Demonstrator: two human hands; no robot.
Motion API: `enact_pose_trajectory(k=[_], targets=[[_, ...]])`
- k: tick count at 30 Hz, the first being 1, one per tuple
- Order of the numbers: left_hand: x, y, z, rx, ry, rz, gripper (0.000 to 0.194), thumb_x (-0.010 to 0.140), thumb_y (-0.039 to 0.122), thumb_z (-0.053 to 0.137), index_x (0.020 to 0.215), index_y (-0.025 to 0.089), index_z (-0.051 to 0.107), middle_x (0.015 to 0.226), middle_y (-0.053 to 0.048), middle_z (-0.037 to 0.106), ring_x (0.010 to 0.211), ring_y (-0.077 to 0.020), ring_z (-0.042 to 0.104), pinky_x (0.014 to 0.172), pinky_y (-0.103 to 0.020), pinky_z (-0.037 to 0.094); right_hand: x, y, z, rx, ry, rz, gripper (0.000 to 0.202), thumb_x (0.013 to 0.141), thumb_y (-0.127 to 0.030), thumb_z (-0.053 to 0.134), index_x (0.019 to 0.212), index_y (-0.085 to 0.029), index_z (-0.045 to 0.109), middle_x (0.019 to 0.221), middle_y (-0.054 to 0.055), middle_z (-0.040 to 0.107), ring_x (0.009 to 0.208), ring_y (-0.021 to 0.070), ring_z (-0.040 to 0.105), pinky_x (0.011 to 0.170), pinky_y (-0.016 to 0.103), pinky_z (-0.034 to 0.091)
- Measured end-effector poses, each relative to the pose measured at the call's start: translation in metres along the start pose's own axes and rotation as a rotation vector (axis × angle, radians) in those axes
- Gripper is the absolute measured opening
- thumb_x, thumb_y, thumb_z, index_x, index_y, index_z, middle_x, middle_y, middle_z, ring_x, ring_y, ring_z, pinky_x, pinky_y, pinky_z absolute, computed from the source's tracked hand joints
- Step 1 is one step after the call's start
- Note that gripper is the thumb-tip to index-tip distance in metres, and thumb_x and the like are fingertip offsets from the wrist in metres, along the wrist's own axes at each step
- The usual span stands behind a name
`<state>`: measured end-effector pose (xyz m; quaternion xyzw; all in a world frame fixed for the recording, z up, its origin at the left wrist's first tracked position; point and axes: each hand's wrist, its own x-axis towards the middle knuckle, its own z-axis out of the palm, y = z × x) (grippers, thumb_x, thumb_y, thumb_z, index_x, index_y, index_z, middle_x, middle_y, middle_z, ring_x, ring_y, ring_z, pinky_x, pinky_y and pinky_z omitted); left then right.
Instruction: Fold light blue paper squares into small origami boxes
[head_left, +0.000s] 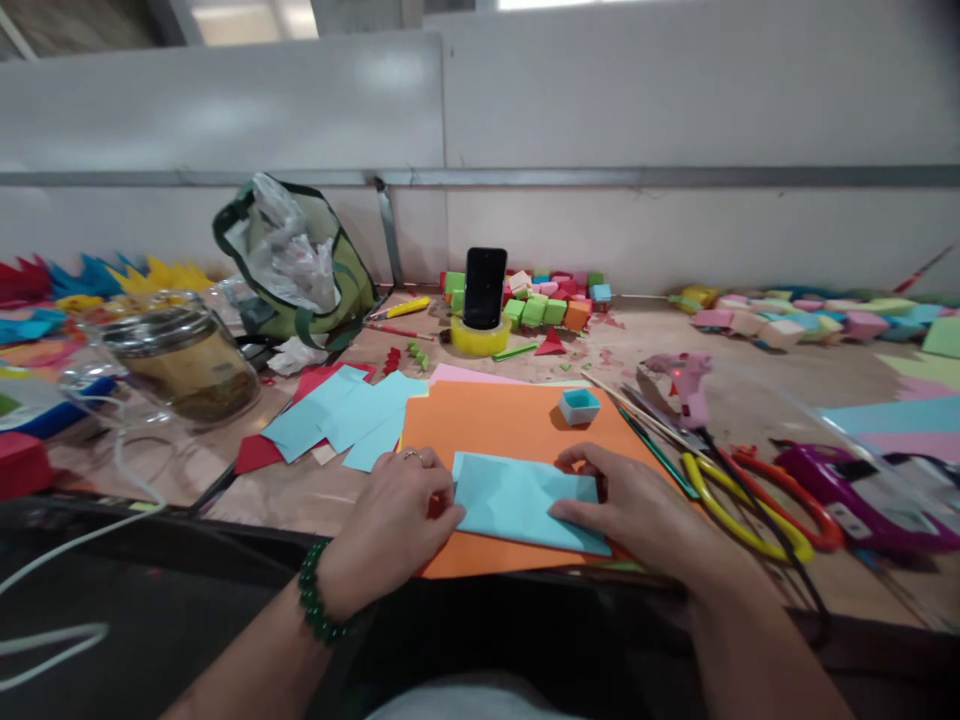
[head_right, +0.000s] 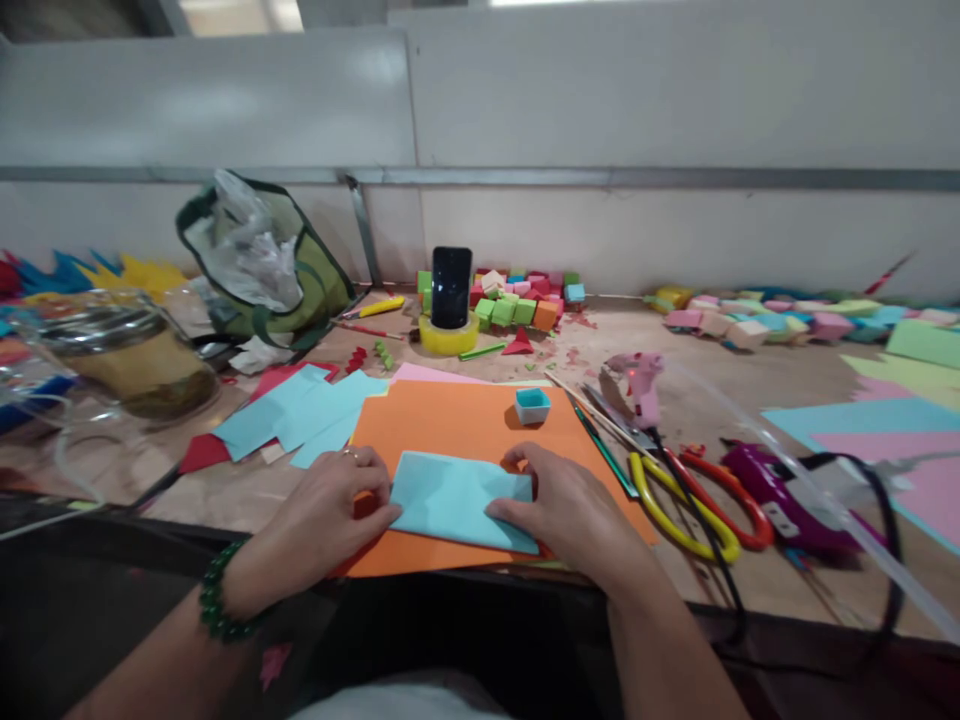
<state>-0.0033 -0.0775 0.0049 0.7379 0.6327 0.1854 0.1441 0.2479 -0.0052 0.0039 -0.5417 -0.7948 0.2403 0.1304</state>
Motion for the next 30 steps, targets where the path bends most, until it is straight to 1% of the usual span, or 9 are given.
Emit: enact_pose_trajectory(k=[8, 11, 13, 15, 18, 20, 23, 25, 30], targets=[[0.000, -0.002, 0.000, -0.057, 0.008, 0.000, 0.017, 0.076, 0.022, 0.057, 0.060, 0.018, 0.054, 0.073, -0.002, 0.059, 0.073, -0.0177, 0.052, 0.074, -0.033, 0.035, -0.003, -0.004, 0.002, 0.227, -0.042, -0.115, 0.018, 0.071, -0.033, 0.063, 0.069, -0.019, 0.052, 0.063, -0.003, 0.050, 0.057, 0.0116, 0.046, 0.049, 0.023, 0.036], [0.001, -0.003, -0.002, -0.155, 0.012, -0.006, 0.017, 0.076, 0.024, 0.059, 0.061, 0.018, 0.054, 0.081, -0.003, 0.060, 0.080, -0.0190, 0.054, 0.080, -0.034, 0.038, -0.007, -0.006, 0.001, 0.391, 0.066, -0.110, 0.021, 0.069, -0.032, 0.066, 0.081, -0.020, 0.055, 0.066, -0.003, 0.052, 0.060, 0.0123, 0.050, 0.053, 0.023, 0.042], [0.002, -0.003, -0.002, -0.333, 0.021, -0.036, 0.010, 0.076, 0.028, 0.062, 0.075, 0.018, 0.058, 0.092, -0.004, 0.061, 0.084, -0.0188, 0.055, 0.081, -0.033, 0.041, -0.010, -0.007, 0.000, 0.485, 0.113, -0.106, 0.037, 0.068, -0.031, 0.068, 0.101, -0.020, 0.057, 0.072, -0.001, 0.056, 0.066, 0.0141, 0.054, 0.059, 0.024, 0.047], [0.004, -0.002, -0.002, -0.576, 0.029, -0.097, 0.036, 0.073, 0.032, 0.067, 0.105, 0.021, 0.055, 0.102, -0.005, 0.059, 0.083, -0.0168, 0.056, 0.075, -0.030, 0.045, -0.013, -0.007, -0.001, 0.549, 0.073, -0.099, 0.046, 0.069, -0.031, 0.068, 0.112, -0.021, 0.056, 0.074, 0.000, 0.057, 0.067, 0.0148, 0.057, 0.060, 0.024, 0.048], [0.007, 0.000, 0.002, -0.783, 0.037, -0.155, 0.074, 0.069, 0.031, 0.072, 0.133, 0.020, 0.037, 0.085, 0.000, 0.056, 0.069, -0.0122, 0.053, 0.063, -0.024, 0.044, -0.015, -0.007, 0.000, 0.624, 0.042, -0.088, 0.046, 0.067, -0.031, 0.070, 0.110, -0.021, 0.060, 0.074, 0.000, 0.056, 0.067, 0.0146, 0.057, 0.057, 0.024, 0.048], [0.008, 0.000, 0.004, -0.786, 0.051, -0.149, 0.061, 0.071, 0.031, 0.070, 0.126, 0.017, 0.048, 0.069, 0.004, 0.048, 0.062, -0.0103, 0.046, 0.057, -0.021, 0.039, -0.016, -0.009, 0.001, 0.681, 0.095, -0.067, 0.048, 0.063, -0.031, 0.074, 0.108, -0.021, 0.061, 0.071, -0.001, 0.055, 0.062, 0.0135, 0.056, 0.052, 0.022, 0.047], [0.008, -0.001, 0.006, -0.786, 0.055, -0.109, 0.028, 0.075, 0.038, 0.067, 0.084, 0.013, 0.061, 0.062, 0.004, 0.042, 0.058, -0.0091, 0.039, 0.051, -0.020, 0.032, -0.017, -0.012, 0.005, 0.838, 0.207, -0.007, 0.056, 0.058, -0.031, 0.079, 0.111, -0.024, 0.061, 0.069, -0.002, 0.054, 0.057, 0.0119, 0.054, 0.046, 0.020, 0.044], [0.007, 0.000, 0.005, -0.799, 0.029, -0.083, 0.031, 0.076, 0.041, 0.064, 0.066, 0.013, 0.055, 0.060, 0.003, 0.041, 0.058, -0.0091, 0.038, 0.051, -0.021, 0.030, -0.017, -0.012, 0.009, 0.990, 0.268, 0.050, 0.062, 0.057, -0.031, 0.081, 0.115, -0.026, 0.058, 0.070, -0.003, 0.057, 0.058, 0.0122, 0.055, 0.048, 0.021, 0.047], [0.004, 0.004, 0.002, -0.818, 0.000, -0.059, 0.035, 0.080, 0.038, 0.060, 0.058, 0.014, 0.047, 0.057, 0.003, 0.037, 0.057, -0.0086, 0.035, 0.052, -0.021, 0.028, -0.018, -0.003, 0.018, 1.147, 0.370, 0.136, 0.053, 0.056, -0.030, 0.083, 0.104, -0.024, 0.064, 0.070, -0.001, 0.063, 0.059, 0.0135, 0.059, 0.051, 0.023, 0.050]])
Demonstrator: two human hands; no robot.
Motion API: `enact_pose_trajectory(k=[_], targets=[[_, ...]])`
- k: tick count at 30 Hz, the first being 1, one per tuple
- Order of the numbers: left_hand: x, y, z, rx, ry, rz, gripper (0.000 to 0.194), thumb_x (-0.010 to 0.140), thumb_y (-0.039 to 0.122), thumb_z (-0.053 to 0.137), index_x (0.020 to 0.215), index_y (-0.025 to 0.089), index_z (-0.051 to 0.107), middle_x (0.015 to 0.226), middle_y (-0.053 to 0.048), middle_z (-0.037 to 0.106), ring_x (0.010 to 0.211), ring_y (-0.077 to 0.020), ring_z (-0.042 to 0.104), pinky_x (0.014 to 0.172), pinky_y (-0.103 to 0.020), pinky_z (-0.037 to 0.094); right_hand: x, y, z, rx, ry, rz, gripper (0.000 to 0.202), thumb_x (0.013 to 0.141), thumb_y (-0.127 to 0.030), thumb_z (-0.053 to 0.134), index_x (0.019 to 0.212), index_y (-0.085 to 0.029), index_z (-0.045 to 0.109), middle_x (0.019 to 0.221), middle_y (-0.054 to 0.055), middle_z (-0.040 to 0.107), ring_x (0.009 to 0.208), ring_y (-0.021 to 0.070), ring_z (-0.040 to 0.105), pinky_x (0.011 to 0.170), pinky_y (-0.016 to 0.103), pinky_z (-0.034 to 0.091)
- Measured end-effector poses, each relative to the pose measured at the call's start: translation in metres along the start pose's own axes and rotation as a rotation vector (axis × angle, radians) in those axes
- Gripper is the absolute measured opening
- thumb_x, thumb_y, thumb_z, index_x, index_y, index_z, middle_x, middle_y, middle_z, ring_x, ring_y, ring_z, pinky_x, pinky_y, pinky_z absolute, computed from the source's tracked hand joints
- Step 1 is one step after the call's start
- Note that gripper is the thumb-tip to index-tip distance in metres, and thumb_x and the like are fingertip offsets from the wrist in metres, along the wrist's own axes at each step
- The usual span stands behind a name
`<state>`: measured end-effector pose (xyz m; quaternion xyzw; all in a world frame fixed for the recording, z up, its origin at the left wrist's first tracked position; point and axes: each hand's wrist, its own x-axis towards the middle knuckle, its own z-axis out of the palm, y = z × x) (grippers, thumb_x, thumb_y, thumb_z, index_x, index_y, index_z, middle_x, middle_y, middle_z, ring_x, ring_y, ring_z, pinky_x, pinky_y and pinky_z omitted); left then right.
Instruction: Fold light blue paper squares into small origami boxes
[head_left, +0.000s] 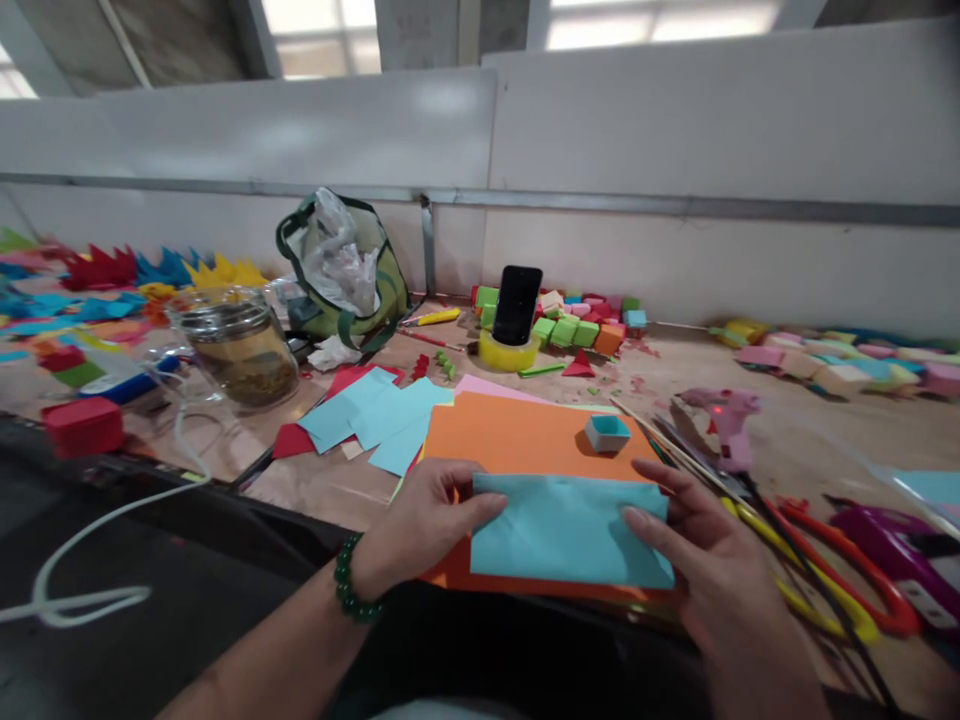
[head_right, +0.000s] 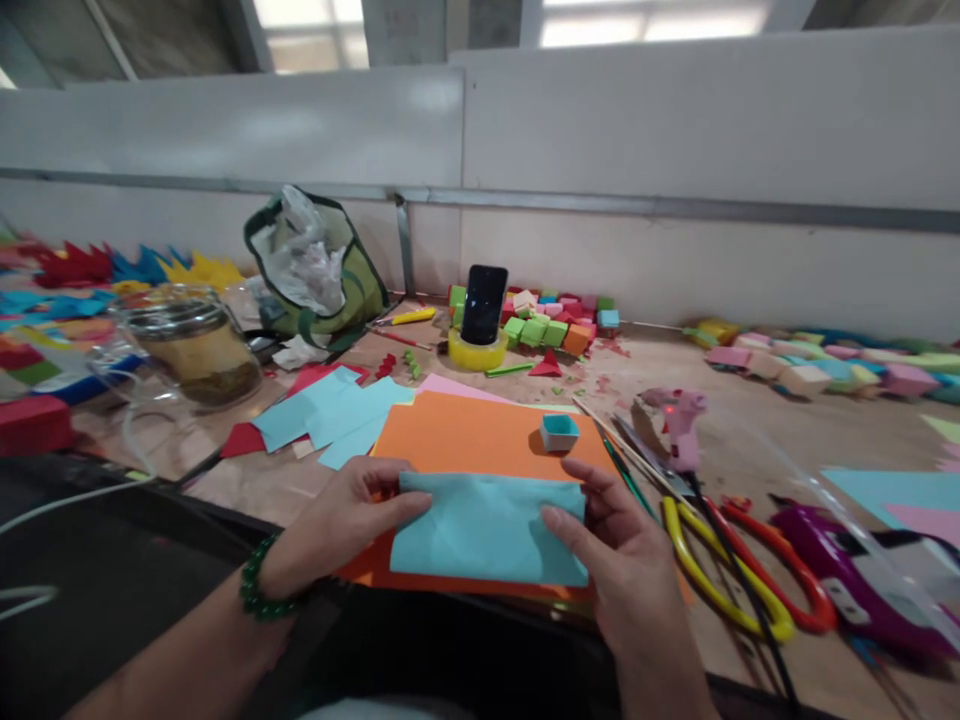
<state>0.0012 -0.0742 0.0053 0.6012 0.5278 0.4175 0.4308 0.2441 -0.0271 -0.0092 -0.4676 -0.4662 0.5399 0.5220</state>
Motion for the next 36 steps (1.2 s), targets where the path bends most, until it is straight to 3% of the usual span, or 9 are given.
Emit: enact_pose_trajectory(k=[3, 8, 22, 36], targets=[[0.001, 0.001, 0.001, -0.052, 0.007, -0.003, 0.039, 0.082, 0.041, 0.057, 0.057, 0.015, 0.044, 0.056, 0.004, 0.034, 0.056, -0.0080, 0.032, 0.051, -0.021, 0.027, 0.001, 0.006, -0.004, -0.014, 0.024, -0.026, 0.039, 0.053, -0.029, 0.084, 0.088, -0.021, 0.069, 0.070, 0.001, 0.065, 0.058, 0.0137, 0.059, 0.051, 0.023, 0.051], [0.003, 0.000, 0.005, -0.160, 0.128, -0.018, 0.030, 0.073, 0.041, 0.068, 0.067, 0.015, 0.053, 0.057, 0.004, 0.042, 0.054, -0.0077, 0.037, 0.049, -0.019, 0.031, 0.003, 0.012, -0.005, -0.072, 0.062, -0.125, 0.022, 0.051, -0.029, 0.084, 0.065, -0.021, 0.068, 0.062, 0.000, 0.065, 0.057, 0.0141, 0.058, 0.050, 0.022, 0.050], [0.004, 0.007, 0.004, -0.034, 0.164, -0.068, 0.033, 0.074, 0.037, 0.065, 0.055, 0.015, 0.050, 0.050, 0.004, 0.044, 0.050, -0.0078, 0.040, 0.046, -0.018, 0.034, 0.000, 0.023, -0.010, -0.101, 0.095, -0.017, 0.018, 0.060, -0.035, 0.081, 0.068, -0.023, 0.070, 0.065, 0.000, 0.067, 0.056, 0.0137, 0.059, 0.048, 0.021, 0.050], [0.000, 0.002, 0.000, 0.126, 0.117, -0.100, 0.033, 0.076, 0.044, 0.062, 0.060, 0.015, 0.055, 0.056, 0.003, 0.047, 0.056, -0.0092, 0.041, 0.052, -0.018, 0.035, -0.006, 0.017, -0.002, -0.050, 0.047, -0.089, 0.019, 0.066, -0.034, 0.077, 0.070, -0.017, 0.069, 0.062, 0.000, 0.063, 0.055, 0.0100, 0.052, 0.050, 0.021, 0.042]])
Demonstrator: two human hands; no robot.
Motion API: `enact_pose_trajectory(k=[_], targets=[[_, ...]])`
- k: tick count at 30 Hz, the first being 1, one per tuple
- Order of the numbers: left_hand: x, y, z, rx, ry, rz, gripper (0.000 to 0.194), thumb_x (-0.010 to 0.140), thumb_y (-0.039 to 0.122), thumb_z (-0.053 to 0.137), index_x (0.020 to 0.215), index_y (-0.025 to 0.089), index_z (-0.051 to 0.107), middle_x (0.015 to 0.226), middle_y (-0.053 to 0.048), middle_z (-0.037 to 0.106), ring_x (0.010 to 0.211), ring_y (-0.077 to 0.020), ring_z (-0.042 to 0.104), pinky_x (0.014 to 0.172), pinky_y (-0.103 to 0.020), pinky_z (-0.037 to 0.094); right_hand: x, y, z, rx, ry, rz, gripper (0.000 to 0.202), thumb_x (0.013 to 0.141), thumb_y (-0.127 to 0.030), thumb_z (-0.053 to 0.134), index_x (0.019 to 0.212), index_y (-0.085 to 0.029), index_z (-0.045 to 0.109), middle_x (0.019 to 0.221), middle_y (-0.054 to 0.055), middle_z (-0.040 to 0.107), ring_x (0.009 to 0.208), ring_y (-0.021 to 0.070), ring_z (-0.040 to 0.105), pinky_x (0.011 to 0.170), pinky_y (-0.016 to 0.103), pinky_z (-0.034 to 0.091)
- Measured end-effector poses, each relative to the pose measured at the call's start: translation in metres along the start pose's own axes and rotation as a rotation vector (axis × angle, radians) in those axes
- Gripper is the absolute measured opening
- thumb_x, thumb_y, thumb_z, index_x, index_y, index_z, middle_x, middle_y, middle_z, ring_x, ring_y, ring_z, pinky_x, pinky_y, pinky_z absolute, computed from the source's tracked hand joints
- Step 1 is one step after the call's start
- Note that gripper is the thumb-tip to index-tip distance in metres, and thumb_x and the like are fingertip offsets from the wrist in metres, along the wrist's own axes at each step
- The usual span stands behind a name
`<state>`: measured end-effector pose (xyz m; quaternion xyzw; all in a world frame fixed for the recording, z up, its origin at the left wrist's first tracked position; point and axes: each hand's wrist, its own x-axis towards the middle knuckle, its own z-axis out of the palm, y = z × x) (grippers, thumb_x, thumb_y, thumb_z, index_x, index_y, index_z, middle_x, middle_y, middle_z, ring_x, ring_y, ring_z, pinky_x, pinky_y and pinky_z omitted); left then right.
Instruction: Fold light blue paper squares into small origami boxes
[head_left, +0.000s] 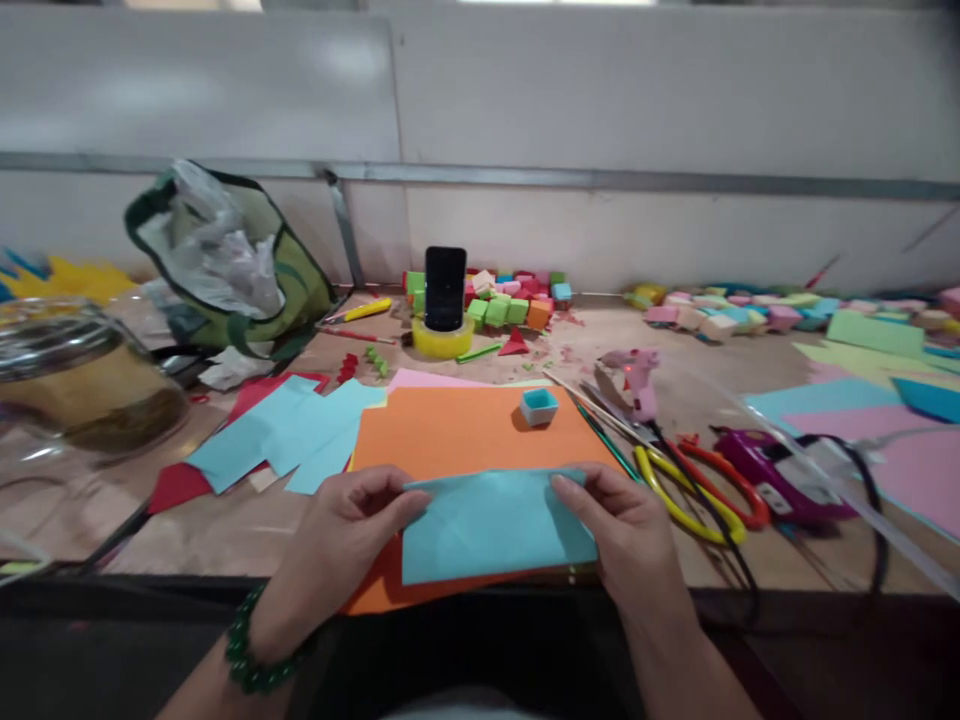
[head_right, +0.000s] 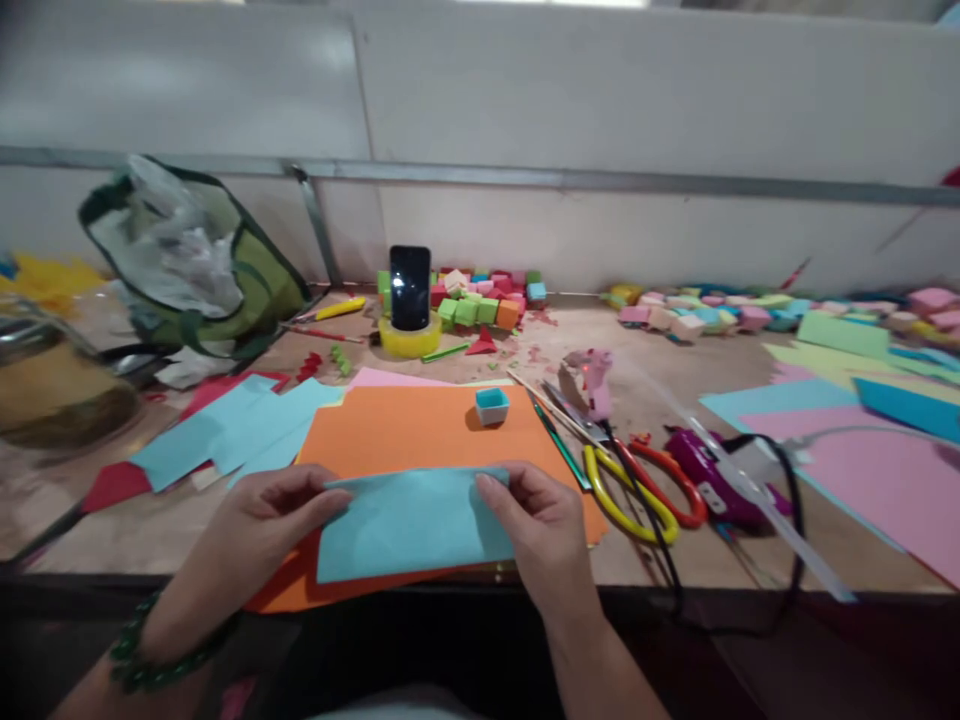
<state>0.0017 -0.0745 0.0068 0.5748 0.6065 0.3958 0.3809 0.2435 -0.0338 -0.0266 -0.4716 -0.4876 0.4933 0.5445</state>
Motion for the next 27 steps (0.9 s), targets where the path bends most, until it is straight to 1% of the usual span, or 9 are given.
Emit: enact_pose_trajectory(k=[6, 12, 16, 20, 23, 27], targets=[[-0.001, -0.004, -0.001, 0.019, -0.005, -0.025, 0.035, 0.075, 0.047, 0.062, 0.061, 0.016, 0.056, 0.058, 0.002, 0.048, 0.057, -0.0102, 0.043, 0.053, -0.019, 0.036, -0.006, -0.011, 0.008, 0.045, 0.053, 0.025, 0.023, 0.066, -0.036, 0.076, 0.064, -0.015, 0.066, 0.056, -0.002, 0.054, 0.053, 0.0074, 0.043, 0.049, 0.020, 0.034], [-0.002, -0.002, -0.002, 0.047, -0.006, -0.018, 0.036, 0.075, 0.048, 0.060, 0.060, 0.016, 0.056, 0.058, 0.002, 0.048, 0.057, -0.0105, 0.043, 0.053, -0.019, 0.036, -0.006, -0.014, 0.009, 0.037, 0.060, 0.033, 0.026, 0.064, -0.037, 0.077, 0.062, -0.015, 0.064, 0.054, -0.003, 0.051, 0.052, 0.0072, 0.042, 0.049, 0.020, 0.033], [-0.002, 0.000, -0.001, 0.049, -0.005, -0.009, 0.036, 0.076, 0.047, 0.060, 0.060, 0.015, 0.056, 0.057, 0.002, 0.047, 0.056, -0.0098, 0.041, 0.052, -0.018, 0.035, -0.003, -0.009, 0.006, 0.017, 0.057, 0.014, 0.027, 0.064, -0.039, 0.077, 0.062, -0.015, 0.064, 0.054, -0.003, 0.052, 0.051, 0.0072, 0.042, 0.047, 0.019, 0.033], [-0.002, 0.004, 0.001, 0.022, 0.003, -0.001, 0.033, 0.076, 0.041, 0.061, 0.058, 0.015, 0.054, 0.054, 0.004, 0.045, 0.054, -0.0084, 0.039, 0.050, -0.017, 0.034, 0.000, 0.000, -0.001, 0.006, 0.028, 0.029, 0.026, 0.063, -0.037, 0.079, 0.066, -0.016, 0.065, 0.057, -0.002, 0.056, 0.052, 0.0079, 0.046, 0.047, 0.018, 0.037], [-0.002, 0.008, 0.002, -0.040, -0.003, 0.012, 0.030, 0.075, 0.036, 0.062, 0.057, 0.014, 0.053, 0.051, 0.004, 0.046, 0.052, -0.0076, 0.039, 0.049, -0.017, 0.034, 0.003, 0.006, -0.006, 0.006, 0.062, 0.052, 0.025, 0.061, -0.035, 0.080, 0.068, -0.017, 0.065, 0.060, -0.002, 0.058, 0.054, 0.0078, 0.048, 0.047, 0.016, 0.039], [-0.003, 0.010, 0.001, -0.061, -0.008, 0.039, 0.030, 0.077, 0.035, 0.063, 0.057, 0.014, 0.054, 0.052, 0.003, 0.048, 0.052, -0.0073, 0.041, 0.049, -0.016, 0.035, 0.006, 0.009, -0.008, 0.020, 0.086, 0.077, 0.026, 0.058, -0.035, 0.082, 0.067, -0.017, 0.066, 0.061, -0.001, 0.061, 0.054, 0.0080, 0.050, 0.047, 0.015, 0.042]])
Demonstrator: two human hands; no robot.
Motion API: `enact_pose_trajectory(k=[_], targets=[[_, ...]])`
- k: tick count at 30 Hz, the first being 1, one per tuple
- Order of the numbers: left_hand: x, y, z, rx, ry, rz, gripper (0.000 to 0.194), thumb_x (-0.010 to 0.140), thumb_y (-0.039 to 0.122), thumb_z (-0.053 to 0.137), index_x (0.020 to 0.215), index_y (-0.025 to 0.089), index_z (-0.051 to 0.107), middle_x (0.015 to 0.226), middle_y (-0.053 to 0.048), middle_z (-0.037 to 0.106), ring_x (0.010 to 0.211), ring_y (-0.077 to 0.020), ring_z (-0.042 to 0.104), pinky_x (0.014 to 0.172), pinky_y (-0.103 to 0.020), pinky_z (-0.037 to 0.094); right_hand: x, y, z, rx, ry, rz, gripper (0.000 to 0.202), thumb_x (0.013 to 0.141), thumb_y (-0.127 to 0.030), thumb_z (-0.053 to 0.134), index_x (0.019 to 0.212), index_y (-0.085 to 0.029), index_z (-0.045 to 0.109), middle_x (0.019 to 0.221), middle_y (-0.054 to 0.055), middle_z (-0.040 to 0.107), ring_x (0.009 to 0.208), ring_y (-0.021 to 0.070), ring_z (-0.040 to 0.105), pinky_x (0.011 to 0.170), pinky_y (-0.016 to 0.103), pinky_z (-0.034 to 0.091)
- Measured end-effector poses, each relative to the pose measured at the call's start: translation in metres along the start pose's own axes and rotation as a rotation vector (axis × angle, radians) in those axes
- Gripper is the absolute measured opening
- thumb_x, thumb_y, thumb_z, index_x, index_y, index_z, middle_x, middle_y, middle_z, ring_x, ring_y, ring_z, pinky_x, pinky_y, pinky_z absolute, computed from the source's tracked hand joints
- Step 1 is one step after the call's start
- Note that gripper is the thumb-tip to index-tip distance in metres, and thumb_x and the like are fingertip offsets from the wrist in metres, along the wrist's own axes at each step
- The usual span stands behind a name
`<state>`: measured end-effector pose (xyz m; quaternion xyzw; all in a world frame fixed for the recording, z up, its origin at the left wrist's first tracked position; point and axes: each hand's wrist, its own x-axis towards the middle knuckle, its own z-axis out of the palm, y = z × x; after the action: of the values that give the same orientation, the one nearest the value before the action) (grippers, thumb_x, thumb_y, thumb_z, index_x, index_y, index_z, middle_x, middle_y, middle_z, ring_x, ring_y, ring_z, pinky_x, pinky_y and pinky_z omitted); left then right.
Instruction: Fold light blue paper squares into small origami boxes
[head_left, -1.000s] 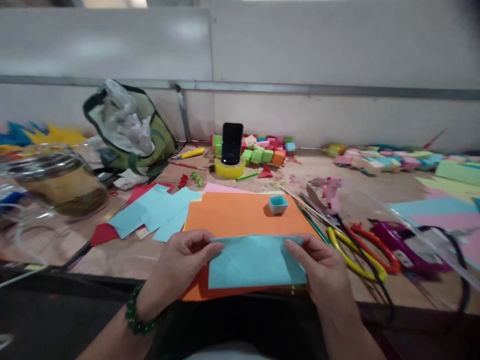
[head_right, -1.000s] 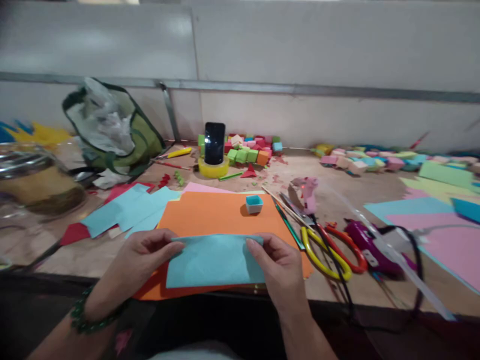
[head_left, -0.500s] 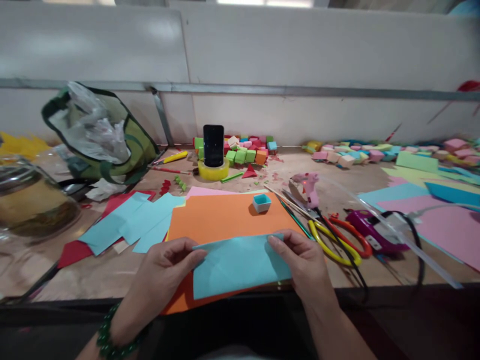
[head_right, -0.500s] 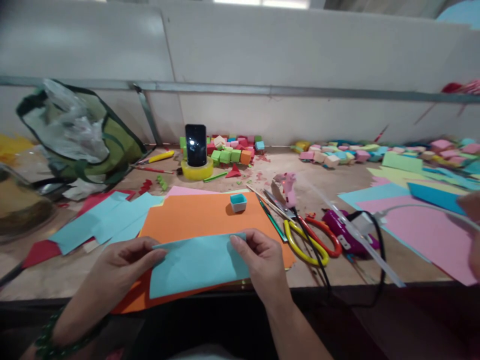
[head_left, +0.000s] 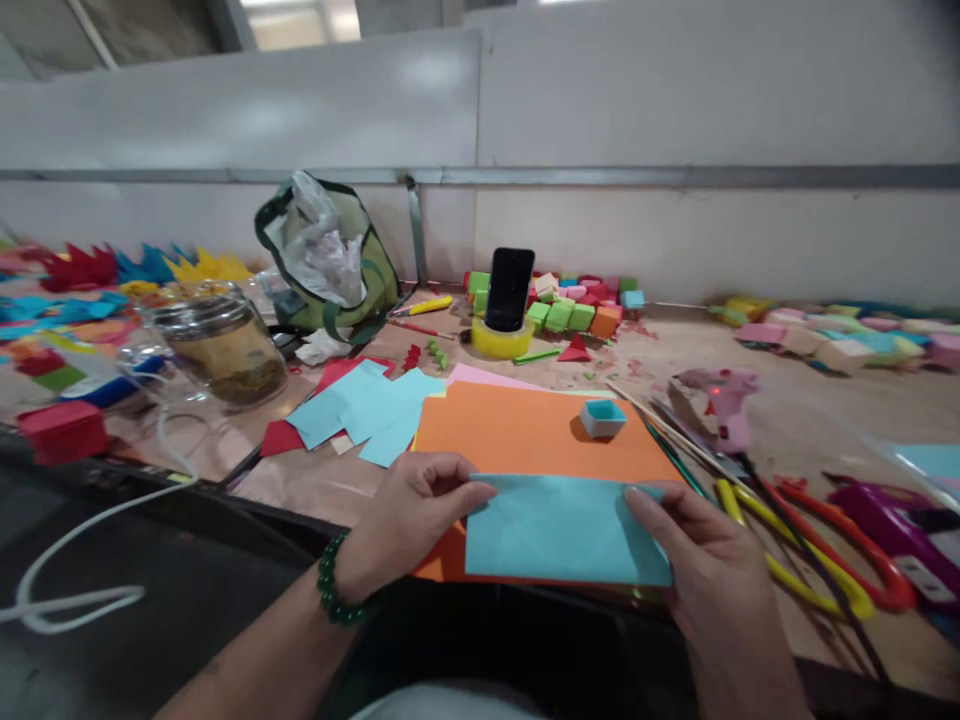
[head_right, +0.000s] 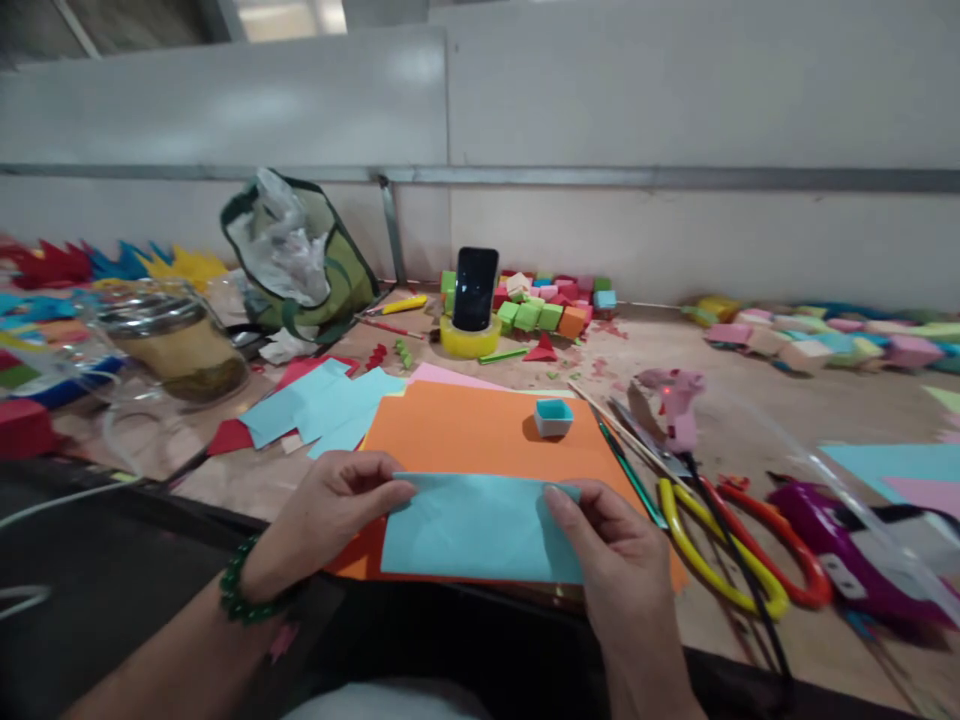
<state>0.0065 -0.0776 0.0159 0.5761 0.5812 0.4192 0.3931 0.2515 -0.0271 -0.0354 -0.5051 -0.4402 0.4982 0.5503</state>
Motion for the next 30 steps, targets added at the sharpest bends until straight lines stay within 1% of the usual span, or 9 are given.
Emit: enact_pose_trajectory(k=[6, 11, 15, 16, 18, 22, 26, 28, 30], targets=[[-0.002, -0.004, -0.001, 0.040, -0.023, 0.028, 0.031, 0.080, 0.037, 0.060, 0.060, 0.013, 0.055, 0.054, 0.003, 0.050, 0.054, -0.0077, 0.043, 0.051, -0.017, 0.034, 0.000, 0.000, 0.001, -0.032, -0.016, -0.041, 0.025, 0.059, -0.036, 0.081, 0.067, -0.018, 0.066, 0.061, -0.001, 0.062, 0.056, 0.0092, 0.052, 0.049, 0.016, 0.044], [0.007, 0.005, -0.012, 0.195, -0.078, 0.090, 0.027, 0.084, 0.034, 0.054, 0.066, 0.014, 0.053, 0.058, 0.004, 0.047, 0.056, -0.0082, 0.040, 0.052, -0.020, 0.031, 0.001, -0.014, -0.001, -0.276, -0.101, -0.141, 0.024, 0.066, -0.038, 0.076, 0.071, -0.018, 0.063, 0.060, -0.001, 0.056, 0.053, 0.0092, 0.047, 0.044, 0.018, 0.038], [0.031, 0.021, -0.023, 0.424, -0.175, 0.222, 0.019, 0.084, 0.026, 0.049, 0.068, 0.016, 0.050, 0.063, 0.004, 0.047, 0.061, -0.0096, 0.041, 0.056, -0.022, 0.031, 0.012, -0.041, 0.002, -0.438, -0.185, -0.251, 0.033, 0.071, -0.039, 0.071, 0.095, -0.020, 0.060, 0.060, -0.004, 0.051, 0.050, 0.0092, 0.043, 0.042, 0.020, 0.033], [0.040, 0.023, -0.024, 0.466, -0.198, 0.239, 0.019, 0.083, 0.025, 0.048, 0.066, 0.016, 0.049, 0.062, 0.004, 0.045, 0.060, -0.0100, 0.040, 0.057, -0.022, 0.030, 0.016, -0.047, 0.004, -0.515, -0.211, -0.271, 0.038, 0.073, -0.039, 0.068, 0.104, -0.021, 0.058, 0.057, -0.006, 0.048, 0.047, 0.0088, 0.040, 0.041, 0.020, 0.030], [0.060, 0.020, -0.022, 0.562, -0.238, 0.229, 0.020, 0.082, 0.026, 0.049, 0.063, 0.016, 0.048, 0.059, 0.004, 0.043, 0.058, -0.0106, 0.039, 0.056, -0.024, 0.029, 0.025, -0.052, 0.009, -0.674, -0.230, -0.334, 0.040, 0.074, -0.038, 0.064, 0.108, -0.020, 0.056, 0.053, -0.008, 0.044, 0.044, 0.0089, 0.038, 0.041, 0.021, 0.028], [0.088, 0.000, -0.011, 0.685, -0.332, 0.197, 0.016, 0.080, 0.025, 0.051, 0.067, 0.016, 0.052, 0.062, 0.001, 0.051, 0.059, -0.0127, 0.045, 0.055, -0.025, 0.030, 0.036, -0.039, 0.016, -0.946, -0.242, -0.408, 0.034, 0.075, -0.032, 0.059, 0.107, -0.019, 0.057, 0.051, -0.008, 0.045, 0.045, 0.0106, 0.040, 0.046, 0.023, 0.030], [0.088, -0.017, -0.004, 0.816, -0.320, 0.277, 0.013, 0.083, 0.025, 0.049, 0.078, 0.016, 0.057, 0.072, -0.003, 0.058, 0.067, -0.0169, 0.050, 0.058, -0.027, 0.033, 0.038, -0.018, 0.014, -1.077, -0.249, -0.426, 0.035, 0.079, -0.029, 0.056, 0.112, -0.019, 0.055, 0.057, -0.006, 0.050, 0.049, 0.0126, 0.047, 0.049, 0.024, 0.035], [0.084, -0.019, -0.003, 0.889, -0.262, 0.352, 0.016, 0.084, 0.025, 0.050, 0.093, 0.015, 0.058, 0.083, -0.007, 0.061, 0.076, -0.0208, 0.053, 0.065, -0.030, 0.038, 0.037, -0.013, 0.013, -1.117, -0.267, -0.447, 0.037, 0.080, -0.029, 0.055, 0.116, -0.019, 0.054, 0.060, -0.004, 0.053, 0.053, 0.0143, 0.052, 0.052, 0.025, 0.038], [0.083, -0.019, -0.003, 0.942, -0.240, 0.499, 0.023, 0.084, 0.021, 0.050, 0.104, 0.014, 0.057, 0.095, -0.011, 0.060, 0.089, -0.0242, 0.053, 0.075, -0.034, 0.041, 0.037, -0.011, 0.012, -1.159, -0.279, -0.483, 0.037, 0.082, -0.028, 0.055, 0.118, -0.019, 0.054, 0.068, 0.000, 0.060, 0.061, 0.0169, 0.058, 0.057, 0.027, 0.042]])
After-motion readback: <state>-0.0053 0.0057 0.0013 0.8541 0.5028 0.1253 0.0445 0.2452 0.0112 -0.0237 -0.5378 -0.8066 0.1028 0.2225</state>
